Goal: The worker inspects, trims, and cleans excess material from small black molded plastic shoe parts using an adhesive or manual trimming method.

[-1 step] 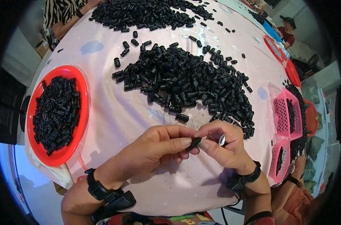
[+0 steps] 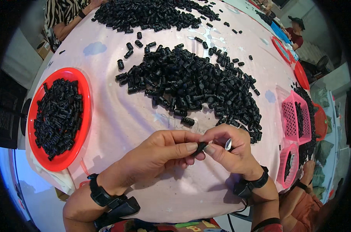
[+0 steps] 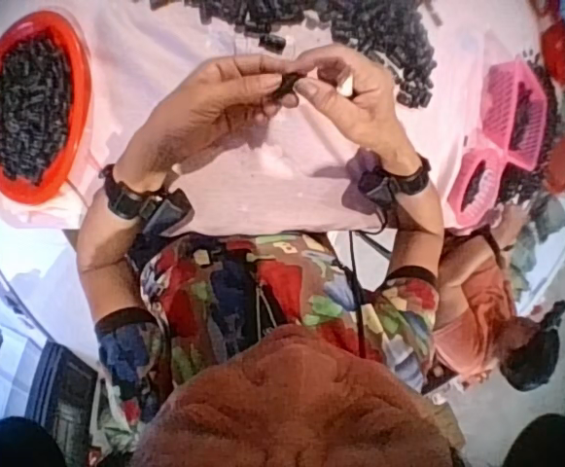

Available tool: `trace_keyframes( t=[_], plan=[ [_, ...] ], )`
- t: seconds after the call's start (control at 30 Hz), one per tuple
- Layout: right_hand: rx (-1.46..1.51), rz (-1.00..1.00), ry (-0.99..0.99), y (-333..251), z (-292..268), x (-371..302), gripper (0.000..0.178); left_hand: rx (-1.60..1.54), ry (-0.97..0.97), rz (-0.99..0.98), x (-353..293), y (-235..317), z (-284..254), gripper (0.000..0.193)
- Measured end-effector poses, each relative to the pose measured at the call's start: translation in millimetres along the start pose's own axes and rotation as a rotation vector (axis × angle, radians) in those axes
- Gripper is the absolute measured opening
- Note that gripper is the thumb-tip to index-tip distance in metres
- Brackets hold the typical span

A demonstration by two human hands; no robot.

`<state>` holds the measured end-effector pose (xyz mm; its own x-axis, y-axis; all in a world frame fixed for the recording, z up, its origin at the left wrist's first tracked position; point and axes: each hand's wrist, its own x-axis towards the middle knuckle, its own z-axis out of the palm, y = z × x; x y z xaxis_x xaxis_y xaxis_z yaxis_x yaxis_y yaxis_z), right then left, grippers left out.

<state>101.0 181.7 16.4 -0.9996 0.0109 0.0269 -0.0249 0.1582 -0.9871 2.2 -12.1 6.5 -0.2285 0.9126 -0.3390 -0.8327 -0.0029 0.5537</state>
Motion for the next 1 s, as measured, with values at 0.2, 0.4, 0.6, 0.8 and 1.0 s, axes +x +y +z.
trace_keyframes(
  t=[0.2,0.4,0.6,0.8,1.0],
  plan=[
    [-0.069,-0.018,0.044,-9.2,5.6,0.7,0.018,-0.034,0.004,-0.042,-1.1,0.1,-1.5,0.03],
    [-0.458,-0.087,-0.006,-9.6,0.1,-0.8,0.033,-0.06,0.02,-0.041,-0.5,-0.8,-0.6,0.029],
    [-0.481,-0.087,-0.021,-7.6,7.6,-0.6,0.043,-0.065,0.02,-0.04,0.6,-2.7,-1.5,0.028],
    [-0.539,-0.073,-0.049,-8.2,7.0,0.7,0.044,-0.075,0.028,-0.047,2.3,-6.2,-3.1,0.025],
    [-0.572,-0.085,-0.004,-1.4,8.1,-1.2,0.046,-0.059,0.038,-0.044,1.6,-4.2,-0.8,0.026]
  ],
)
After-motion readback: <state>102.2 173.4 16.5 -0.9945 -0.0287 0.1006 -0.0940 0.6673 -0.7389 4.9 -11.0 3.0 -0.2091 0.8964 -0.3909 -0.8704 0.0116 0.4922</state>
